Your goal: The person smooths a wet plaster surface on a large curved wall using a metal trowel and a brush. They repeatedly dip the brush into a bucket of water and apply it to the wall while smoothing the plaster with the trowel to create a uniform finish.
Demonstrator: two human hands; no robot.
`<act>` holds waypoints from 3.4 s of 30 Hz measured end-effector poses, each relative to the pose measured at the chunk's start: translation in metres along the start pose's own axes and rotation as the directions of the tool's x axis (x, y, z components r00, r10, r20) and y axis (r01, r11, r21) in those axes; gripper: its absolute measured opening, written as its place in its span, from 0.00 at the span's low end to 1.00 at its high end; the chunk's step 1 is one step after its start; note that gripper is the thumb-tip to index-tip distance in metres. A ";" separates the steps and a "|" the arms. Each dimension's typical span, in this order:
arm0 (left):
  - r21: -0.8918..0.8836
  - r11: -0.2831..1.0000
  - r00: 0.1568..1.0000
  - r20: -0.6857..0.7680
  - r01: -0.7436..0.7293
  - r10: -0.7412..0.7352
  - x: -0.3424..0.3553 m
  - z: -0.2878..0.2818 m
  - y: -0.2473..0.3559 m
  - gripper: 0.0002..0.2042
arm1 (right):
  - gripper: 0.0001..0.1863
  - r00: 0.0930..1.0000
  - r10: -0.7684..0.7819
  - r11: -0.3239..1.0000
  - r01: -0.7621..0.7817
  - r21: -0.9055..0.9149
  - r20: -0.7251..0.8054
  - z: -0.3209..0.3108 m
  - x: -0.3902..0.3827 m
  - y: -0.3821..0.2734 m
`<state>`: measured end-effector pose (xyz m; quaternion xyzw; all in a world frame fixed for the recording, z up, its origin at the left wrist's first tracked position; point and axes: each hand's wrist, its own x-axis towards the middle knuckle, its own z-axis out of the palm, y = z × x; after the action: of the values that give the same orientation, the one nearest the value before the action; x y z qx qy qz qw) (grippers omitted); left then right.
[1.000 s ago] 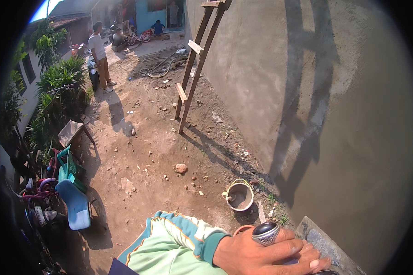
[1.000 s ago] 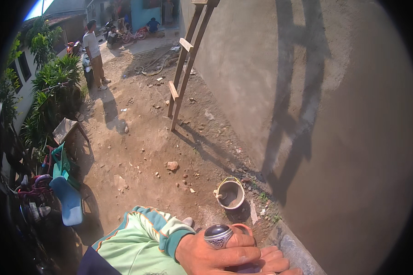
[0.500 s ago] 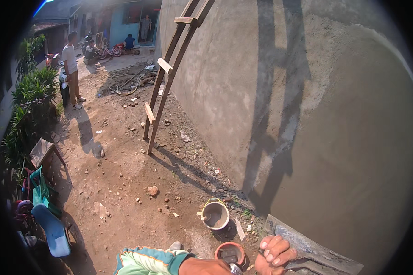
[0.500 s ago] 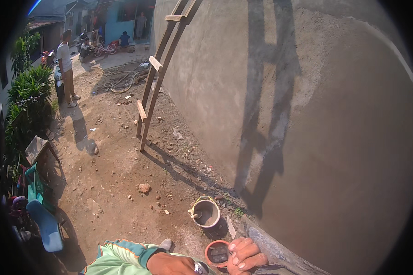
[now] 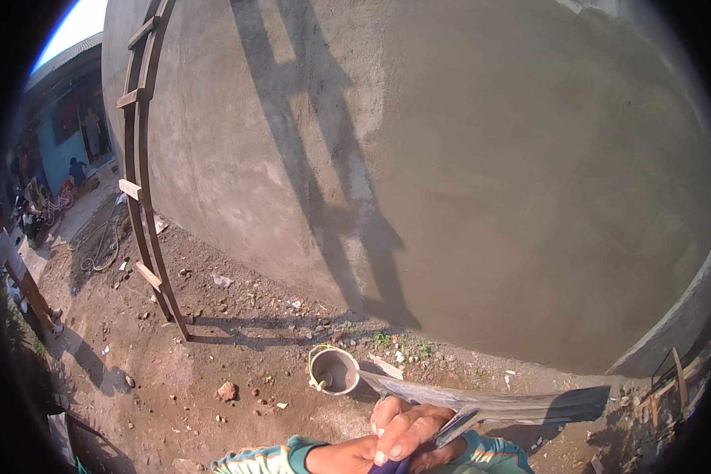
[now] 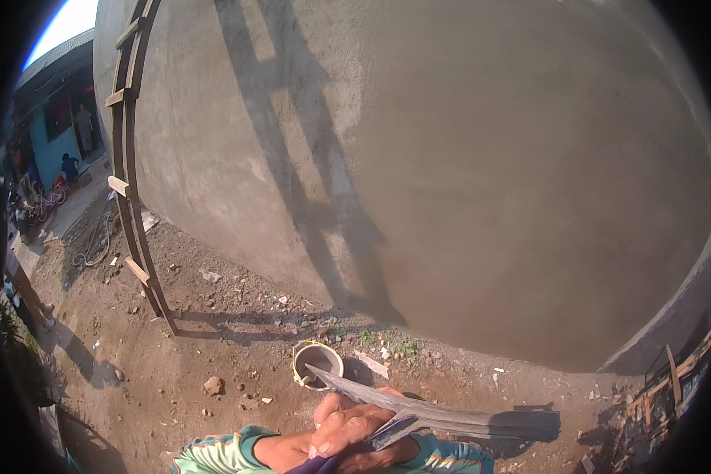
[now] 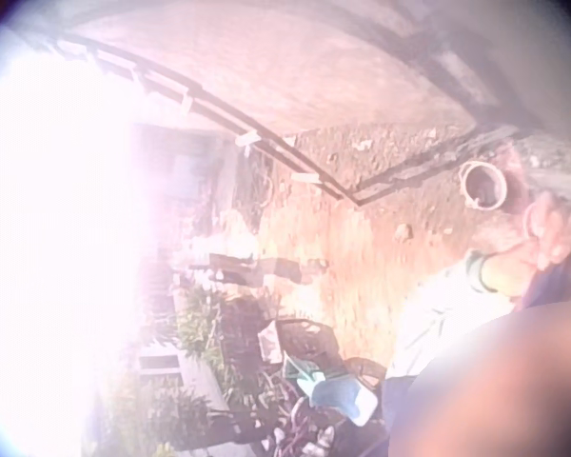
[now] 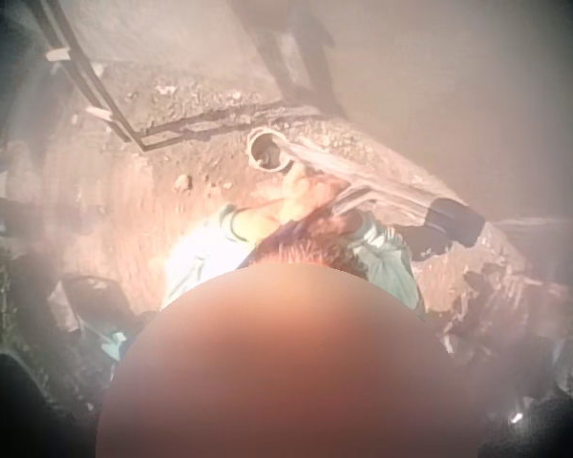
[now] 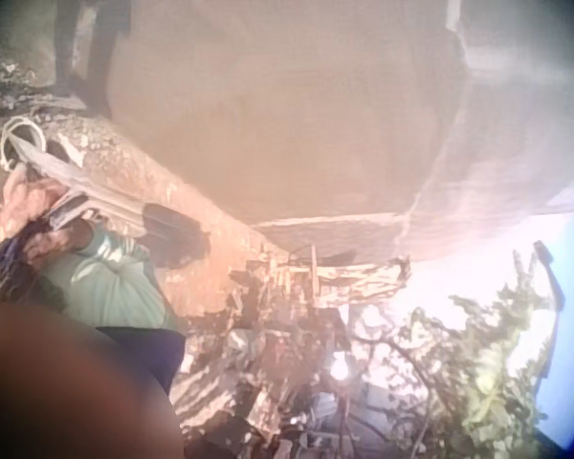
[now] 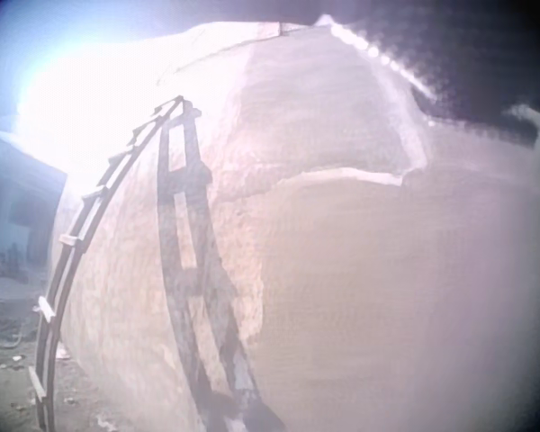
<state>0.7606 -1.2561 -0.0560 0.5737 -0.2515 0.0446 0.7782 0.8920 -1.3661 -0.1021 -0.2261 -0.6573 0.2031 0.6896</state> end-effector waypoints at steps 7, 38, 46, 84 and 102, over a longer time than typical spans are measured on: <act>-0.008 0.985 0.983 0.067 0.173 -0.172 -0.020 -0.002 0.014 0.27 | 0.24 0.986 -0.038 0.990 0.015 -0.137 -0.165 -0.017 -0.036 -0.057; 0.652 0.518 0.804 0.259 -0.554 0.535 0.058 0.082 -0.026 0.07 | 0.12 0.984 0.134 0.975 -0.152 -0.159 -0.117 -0.055 -0.077 -0.124; 0.698 0.578 0.882 0.172 -0.423 0.438 0.065 0.100 -0.033 0.06 | 0.10 0.982 0.153 0.974 -0.168 -0.155 -0.107 -0.059 -0.088 -0.129; -0.322 0.645 0.446 -0.511 0.693 -0.735 0.071 0.093 -0.428 0.27 | 0.15 -0.271 0.347 0.527 -0.736 0.425 -0.898 -0.333 -0.486 -0.184; -0.594 0.645 -0.037 -0.749 0.481 -0.662 0.047 0.013 -0.660 0.11 | 0.14 0.292 0.675 0.205 -0.956 -0.208 -0.678 -0.245 -0.542 0.032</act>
<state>1.0331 -1.5011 -0.6075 0.4137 0.5191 0.0268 0.7474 1.1079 -1.6637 -0.5705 -0.7885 -0.2688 0.2750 0.4800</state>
